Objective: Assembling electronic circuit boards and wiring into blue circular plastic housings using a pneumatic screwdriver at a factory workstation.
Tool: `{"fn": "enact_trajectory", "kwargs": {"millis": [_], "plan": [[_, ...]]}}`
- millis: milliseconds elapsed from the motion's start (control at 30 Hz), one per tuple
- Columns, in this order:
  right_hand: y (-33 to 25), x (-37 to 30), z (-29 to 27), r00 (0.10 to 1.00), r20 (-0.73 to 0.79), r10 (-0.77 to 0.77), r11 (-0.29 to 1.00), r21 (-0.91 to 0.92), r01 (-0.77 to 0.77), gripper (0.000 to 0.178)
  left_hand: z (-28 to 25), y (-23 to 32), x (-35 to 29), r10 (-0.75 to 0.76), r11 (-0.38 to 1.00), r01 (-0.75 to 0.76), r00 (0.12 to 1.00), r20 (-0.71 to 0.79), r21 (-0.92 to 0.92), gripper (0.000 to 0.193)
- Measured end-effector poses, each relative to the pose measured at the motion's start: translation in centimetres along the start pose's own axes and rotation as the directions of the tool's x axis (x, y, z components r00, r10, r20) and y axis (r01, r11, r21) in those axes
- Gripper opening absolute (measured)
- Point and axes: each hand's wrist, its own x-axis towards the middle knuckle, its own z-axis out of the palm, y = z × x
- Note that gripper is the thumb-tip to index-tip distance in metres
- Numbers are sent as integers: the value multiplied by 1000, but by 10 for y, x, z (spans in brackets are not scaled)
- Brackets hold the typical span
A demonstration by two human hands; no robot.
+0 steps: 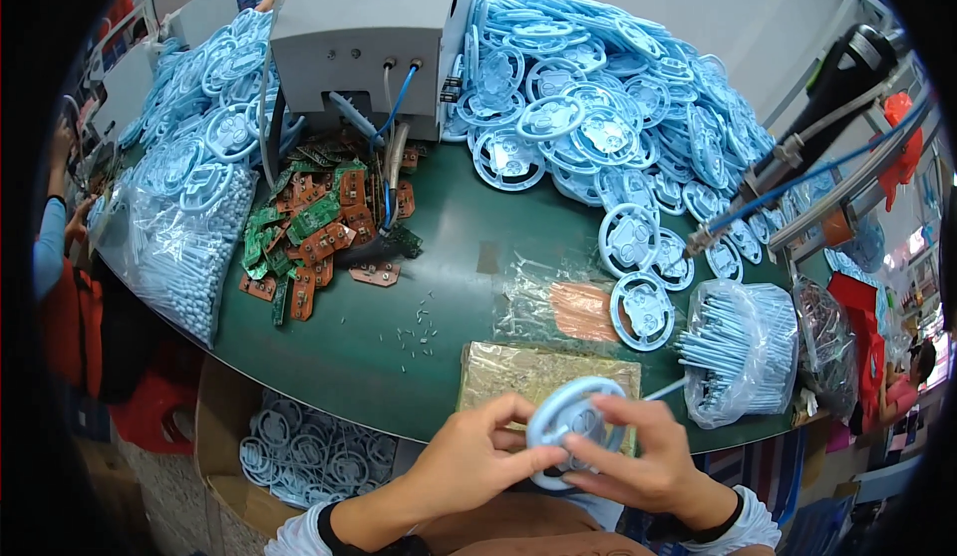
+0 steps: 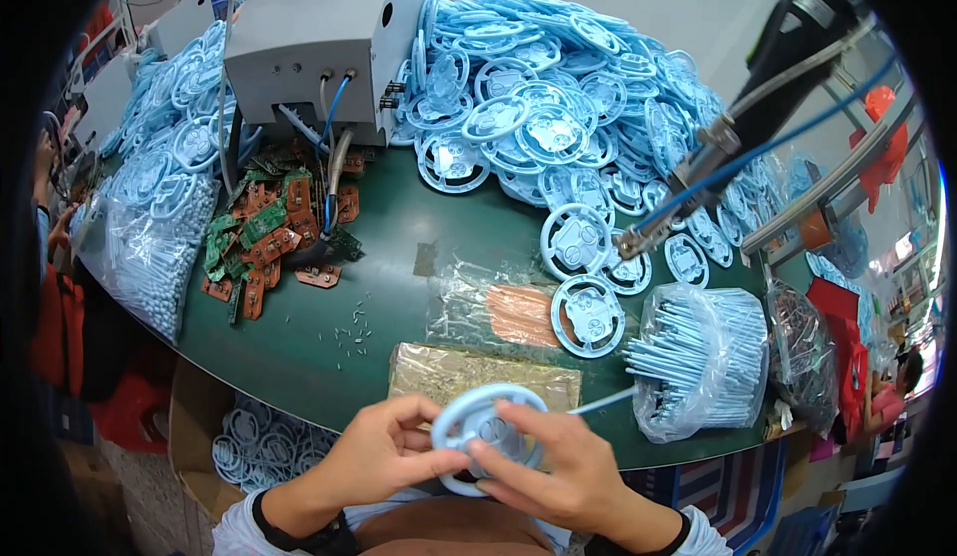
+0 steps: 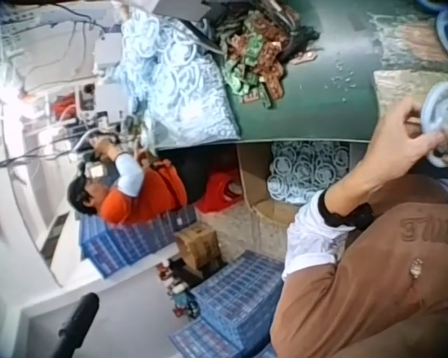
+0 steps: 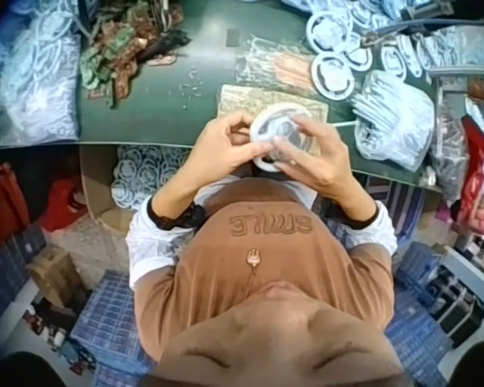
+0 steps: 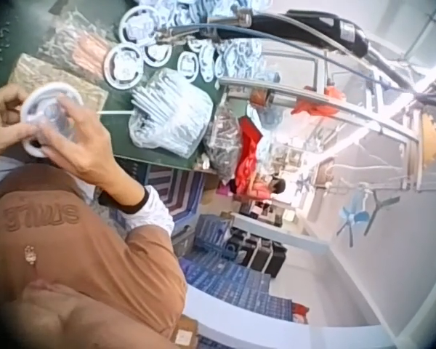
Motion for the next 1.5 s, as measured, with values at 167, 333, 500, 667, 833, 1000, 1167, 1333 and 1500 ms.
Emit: {"fn": "enact_trajectory", "kwargs": {"millis": [167, 333, 500, 667, 833, 1000, 1167, 1333, 1500], "plan": [[-1, -9, 7, 615, 115, 780, 242, 851, -466, 37, -11, -4, 5, 162, 976, -173, 983, -87, -136, 31], [-6, 6, 25, 655, 184, 733, 152, 894, -421, 24, 5, -21, -3, 309, 948, -318, 937, -161, -32, 31], [15, 16, 20, 930, -184, 317, 833, 523, -180, 24, -18, -4, 0, 325, 934, -296, 937, -131, 199, 39], [36, 1, 34, 987, -38, -158, 987, -31, 157, 25, -17, 27, 39, 453, 337, -589, 785, 422, 735, 77], [35, 5, -12, 998, -54, -26, 996, 87, 30, 32, -7, 10, 34, 207, -69, -493, 844, 496, 867, 90], [71, 53, -83, 542, -774, 328, 945, 276, -178, 49, -11, 17, 43, 143, -110, -511, 841, 522, 852, 81], [98, 82, -137, 845, -376, 379, 729, 684, -22, 73, -28, 22, 57, 116, 128, -557, 830, 545, 821, 91], [47, 82, -145, 962, -164, 220, 573, 819, 8, 60, -38, -1, 51, 295, 230, -582, 805, 514, 780, 93], [14, 68, -120, 983, -90, 160, 545, 839, -12, 19, -36, -5, 49, 325, 260, -554, 821, 468, 791, 93]]}}
